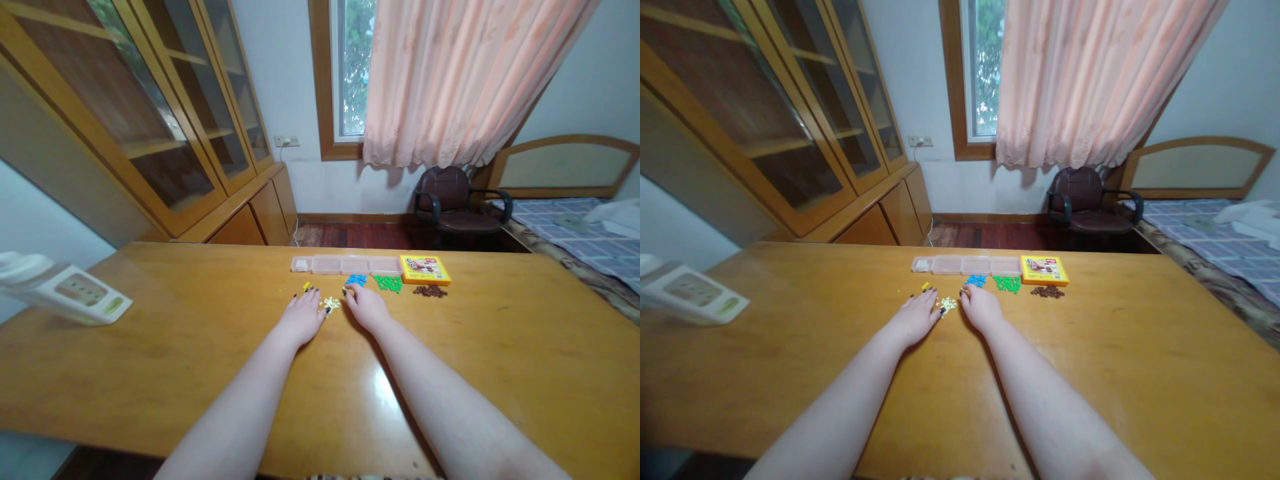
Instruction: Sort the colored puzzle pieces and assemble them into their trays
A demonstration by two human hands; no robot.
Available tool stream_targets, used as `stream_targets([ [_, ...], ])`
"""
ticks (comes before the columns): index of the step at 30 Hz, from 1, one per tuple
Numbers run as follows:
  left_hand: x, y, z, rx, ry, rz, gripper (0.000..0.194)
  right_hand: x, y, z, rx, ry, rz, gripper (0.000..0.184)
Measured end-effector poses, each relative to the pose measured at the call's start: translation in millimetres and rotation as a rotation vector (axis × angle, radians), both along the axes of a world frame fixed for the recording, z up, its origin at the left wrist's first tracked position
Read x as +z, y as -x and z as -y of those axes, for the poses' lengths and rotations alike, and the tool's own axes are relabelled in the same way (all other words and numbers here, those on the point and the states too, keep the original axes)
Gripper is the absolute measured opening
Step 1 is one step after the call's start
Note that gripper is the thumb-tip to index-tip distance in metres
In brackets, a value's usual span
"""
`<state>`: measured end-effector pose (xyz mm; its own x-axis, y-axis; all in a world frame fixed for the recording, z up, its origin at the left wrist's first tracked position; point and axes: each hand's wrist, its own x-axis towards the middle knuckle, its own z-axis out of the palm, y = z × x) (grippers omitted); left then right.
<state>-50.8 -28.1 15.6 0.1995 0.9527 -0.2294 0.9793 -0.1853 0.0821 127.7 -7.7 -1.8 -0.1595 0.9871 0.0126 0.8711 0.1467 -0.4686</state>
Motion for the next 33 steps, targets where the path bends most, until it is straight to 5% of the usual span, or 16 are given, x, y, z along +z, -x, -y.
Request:
stream_targets([
  [5, -14.1, 10, -11, 0.093, -0.046, -0.044, 0.066, -1.5, 0, -1, -0.001, -0.003, -0.020, 0.039],
  [10, -18.0, 28, -22, 0.475, -0.068, -0.161, 0.084, -0.6, -2, -1, 0.003, 0.016, -0.013, 0.040],
  [12, -16.4, 33, -25, 0.532, -0.061, -0.157, 0.082, -0.2, -3, -1, 0.006, 0.017, -0.012, 0.041],
  [21, -18.3, 13, -15, 0.175, -0.024, 0.012, 0.074, 1.3, 1, -1, 0.009, 0.019, 0.000, 0.040],
  [33, -29.4, 25, -30, 0.162, -0.043, -0.012, 0.073, 2.0, -1, 0, 0.004, 0.026, -0.004, 0.039],
])
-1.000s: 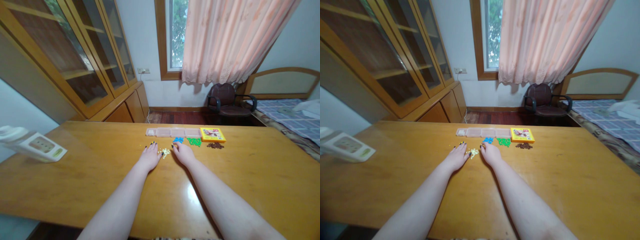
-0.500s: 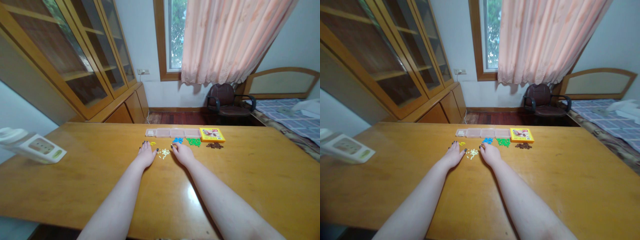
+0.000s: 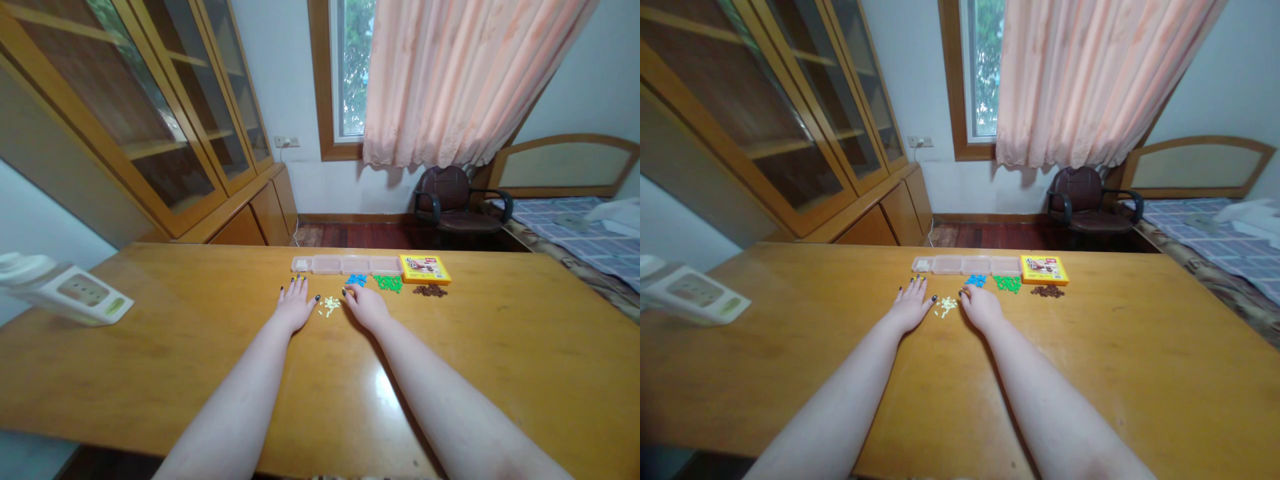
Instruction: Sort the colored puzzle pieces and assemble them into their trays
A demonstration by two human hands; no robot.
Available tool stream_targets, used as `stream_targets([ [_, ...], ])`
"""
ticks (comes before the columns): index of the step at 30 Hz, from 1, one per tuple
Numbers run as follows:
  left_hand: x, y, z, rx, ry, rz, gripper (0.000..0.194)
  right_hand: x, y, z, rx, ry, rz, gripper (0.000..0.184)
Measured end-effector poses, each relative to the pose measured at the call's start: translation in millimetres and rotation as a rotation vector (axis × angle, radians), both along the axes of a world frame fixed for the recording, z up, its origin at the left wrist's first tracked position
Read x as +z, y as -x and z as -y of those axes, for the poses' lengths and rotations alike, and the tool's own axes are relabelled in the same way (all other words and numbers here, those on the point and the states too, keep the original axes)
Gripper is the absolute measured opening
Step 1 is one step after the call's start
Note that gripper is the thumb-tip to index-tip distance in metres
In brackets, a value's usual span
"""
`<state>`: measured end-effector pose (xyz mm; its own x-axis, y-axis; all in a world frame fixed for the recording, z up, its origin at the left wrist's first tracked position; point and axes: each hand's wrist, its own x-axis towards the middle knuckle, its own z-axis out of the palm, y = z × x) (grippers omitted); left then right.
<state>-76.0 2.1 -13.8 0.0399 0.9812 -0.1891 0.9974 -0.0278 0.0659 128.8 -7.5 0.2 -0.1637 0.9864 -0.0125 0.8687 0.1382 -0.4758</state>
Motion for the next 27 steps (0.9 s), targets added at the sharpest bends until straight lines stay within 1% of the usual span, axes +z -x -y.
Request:
stream_targets([
  [3, 0.8, 4, -1, 0.025, -0.026, -0.001, 0.074, -0.5, 0, 0, 0.000, 0.003, 0.001, 0.039],
  [5, 3.0, 4, 3, 0.108, -0.031, -0.034, 0.079, -0.4, 0, 0, 0.001, 0.003, -0.004, 0.040],
  [7, 6.1, 2, 8, 0.209, 0.011, -0.068, 0.084, 0.3, -1, 0, 0.000, 0.006, -0.006, 0.040],
  [8, 7.6, 0, 10, 0.233, 0.042, -0.072, 0.085, 0.7, -1, 0, -0.001, 0.008, -0.003, 0.039],
  [9, 8.8, -1, 12, 0.229, 0.072, -0.064, 0.086, 1.2, 0, 0, -0.002, 0.010, 0.000, 0.039],
  [12, 8.9, -5, 15, 0.134, 0.099, -0.022, 0.082, 2.5, 0, 1, -0.003, 0.022, 0.009, 0.039],
  [19, 0.4, 0, 4, 0.070, -0.023, -0.026, 0.075, -0.9, 0, 0, 0.003, -0.002, -0.011, 0.040],
  [21, 0.4, 4, 1, 0.077, -0.044, -0.017, 0.076, -2.0, 0, 0, 0.005, -0.007, -0.021, 0.040],
  [24, 0.6, 9, -1, 0.139, -0.115, -0.019, 0.080, -1.7, -1, 0, 0.003, 0.004, -0.013, 0.041],
  [27, -1.0, 13, -5, 0.123, -0.094, 0.012, 0.078, -0.1, -1, 0, 0.000, 0.012, -0.003, 0.040],
])
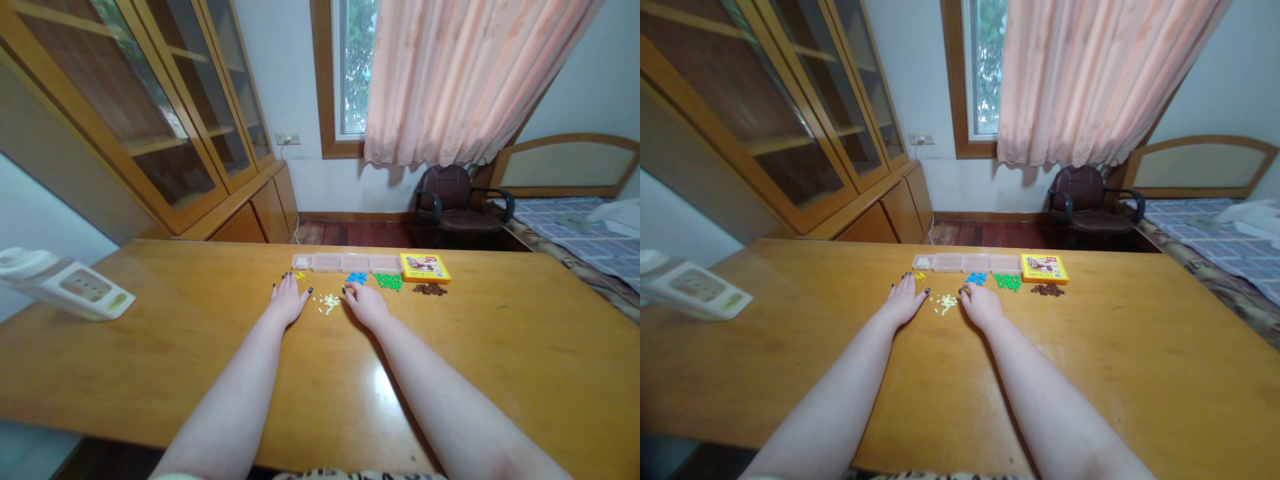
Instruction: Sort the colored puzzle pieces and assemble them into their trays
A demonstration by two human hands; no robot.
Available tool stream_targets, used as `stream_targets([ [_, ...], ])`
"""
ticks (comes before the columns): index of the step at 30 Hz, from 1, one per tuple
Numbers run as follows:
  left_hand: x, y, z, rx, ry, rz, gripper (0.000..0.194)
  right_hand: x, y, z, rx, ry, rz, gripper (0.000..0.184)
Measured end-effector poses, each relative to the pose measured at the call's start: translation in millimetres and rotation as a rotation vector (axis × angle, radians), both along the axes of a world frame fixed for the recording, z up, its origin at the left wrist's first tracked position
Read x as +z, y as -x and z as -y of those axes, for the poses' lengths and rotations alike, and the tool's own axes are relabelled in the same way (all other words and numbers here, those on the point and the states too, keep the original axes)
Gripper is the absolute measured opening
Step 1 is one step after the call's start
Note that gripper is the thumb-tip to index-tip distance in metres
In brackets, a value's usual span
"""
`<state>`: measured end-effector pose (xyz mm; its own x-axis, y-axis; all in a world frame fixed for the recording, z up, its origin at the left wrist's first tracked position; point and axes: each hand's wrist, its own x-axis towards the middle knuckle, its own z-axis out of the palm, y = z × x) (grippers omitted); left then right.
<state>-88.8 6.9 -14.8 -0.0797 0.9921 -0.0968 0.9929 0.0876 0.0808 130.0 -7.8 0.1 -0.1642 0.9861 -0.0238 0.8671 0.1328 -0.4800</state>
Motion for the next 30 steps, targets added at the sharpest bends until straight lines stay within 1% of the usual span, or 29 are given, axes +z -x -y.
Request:
stream_targets([
  [3, -0.9, -1, -2, -0.081, 0.036, 0.038, 0.076, 1.1, 0, 0, 0.001, 0.007, 0.002, 0.039],
  [5, 0.6, -3, -1, -0.103, 0.033, 0.046, 0.075, 1.3, 1, 0, 0.003, 0.004, 0.002, 0.038],
  [8, 4.9, -8, 6, -0.082, 0.059, 0.014, 0.077, 1.3, 1, 0, -0.004, 0.007, 0.003, 0.038],
  [13, 8.4, -21, 21, -0.067, 0.154, -0.046, 0.079, 1.3, 1, 0, 0.002, 0.001, 0.007, 0.037],
  [17, 7.1, -26, 19, -0.094, 0.119, -0.049, 0.076, 0.0, 0, 0, -0.002, -0.002, -0.002, 0.037],
  [21, 6.4, -22, 11, -0.104, 0.059, -0.030, 0.072, 0.0, 0, 0, 0.002, -0.010, -0.006, 0.039],
  [23, 7.6, -21, 11, -0.104, 0.034, -0.030, 0.071, 1.2, 0, 0, 0.002, -0.006, -0.002, 0.039],
  [26, 10.4, -26, 19, -0.121, 0.031, -0.035, 0.072, 4.0, 1, 1, -0.010, 0.004, 0.006, 0.038],
  [30, 8.6, -45, 34, -0.125, 0.128, 0.005, 0.082, 6.4, 3, 2, -0.022, 0.014, 0.082, 0.034],
])
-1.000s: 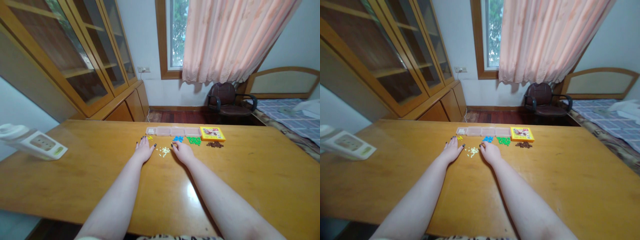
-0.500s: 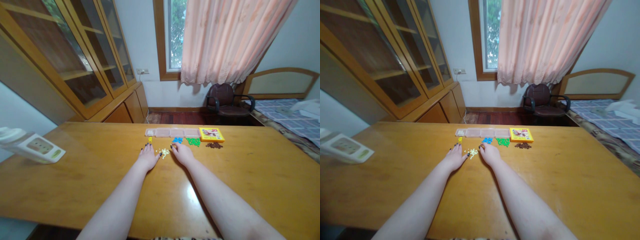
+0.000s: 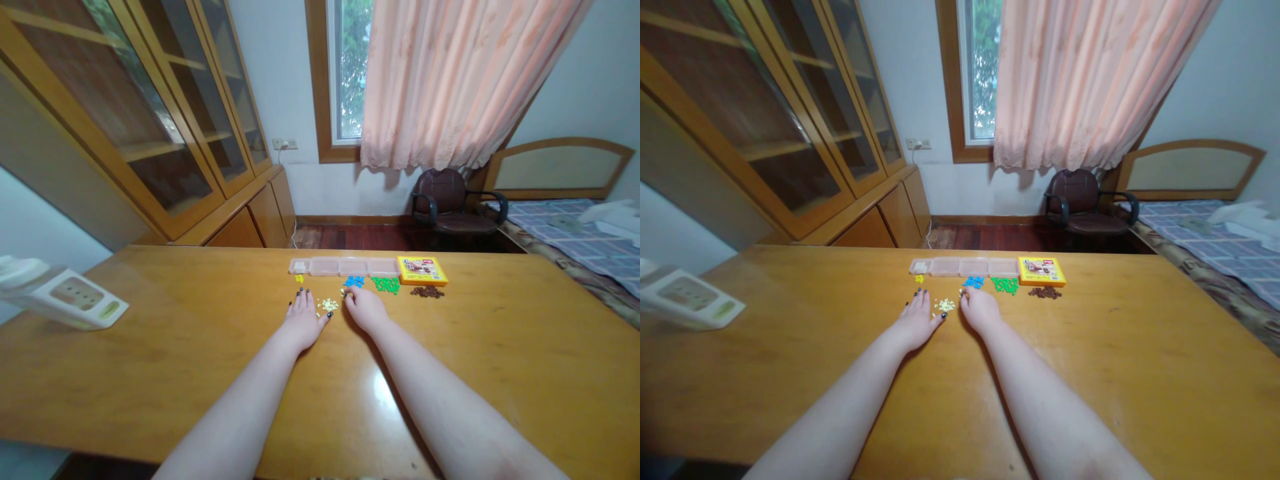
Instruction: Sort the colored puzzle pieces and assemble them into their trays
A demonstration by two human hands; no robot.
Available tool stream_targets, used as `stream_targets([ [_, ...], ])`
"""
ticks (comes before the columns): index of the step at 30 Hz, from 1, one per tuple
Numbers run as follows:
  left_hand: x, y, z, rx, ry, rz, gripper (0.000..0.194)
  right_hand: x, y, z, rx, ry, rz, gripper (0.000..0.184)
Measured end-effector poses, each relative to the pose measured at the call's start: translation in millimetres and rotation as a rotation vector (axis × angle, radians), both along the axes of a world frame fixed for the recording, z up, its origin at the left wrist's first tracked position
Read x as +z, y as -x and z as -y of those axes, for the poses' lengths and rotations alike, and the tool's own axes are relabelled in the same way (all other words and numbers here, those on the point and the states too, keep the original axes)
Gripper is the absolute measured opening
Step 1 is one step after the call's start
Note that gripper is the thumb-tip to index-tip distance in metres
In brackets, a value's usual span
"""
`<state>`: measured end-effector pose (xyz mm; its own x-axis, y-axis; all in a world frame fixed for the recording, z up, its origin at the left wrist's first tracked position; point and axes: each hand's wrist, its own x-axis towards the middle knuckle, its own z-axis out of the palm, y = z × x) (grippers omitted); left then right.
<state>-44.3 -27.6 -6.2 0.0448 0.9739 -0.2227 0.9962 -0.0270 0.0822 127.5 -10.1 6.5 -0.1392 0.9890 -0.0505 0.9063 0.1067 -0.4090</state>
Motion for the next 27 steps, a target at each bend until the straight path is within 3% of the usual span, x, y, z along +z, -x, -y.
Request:
stream_targets([
  [6, -7.1, -18, -2, -0.159, -0.062, 0.022, 0.076, -1.6, 3, 3, 0.147, -0.024, 0.052, 0.036],
  [9, -4.9, -17, -9, -0.227, -0.075, 0.051, 0.071, -2.4, 2, 2, 0.107, -0.068, 0.054, 0.038],
  [12, -5.3, -16, -14, -0.248, -0.092, 0.065, 0.067, -3.0, 2, 1, 0.086, -0.077, 0.082, 0.039],
  [17, -12.2, -16, -22, -0.276, -0.136, 0.091, 0.058, -6.6, -2, -1, 0.212, -0.056, 0.020, 0.039],
  [19, -11.8, -15, -23, -0.278, -0.153, 0.102, 0.056, -9.2, -3, -3, 0.165, -0.057, -0.041, 0.039],
  [23, -3.7, -20, -6, -0.202, -0.145, 0.052, 0.064, -13.2, -6, -7, 0.024, -0.048, -0.152, 0.039],
  [27, 0.7, -38, 28, -0.105, -0.025, -0.054, 0.085, -13.3, -6, -8, -0.004, -0.048, -0.204, 0.039],
])
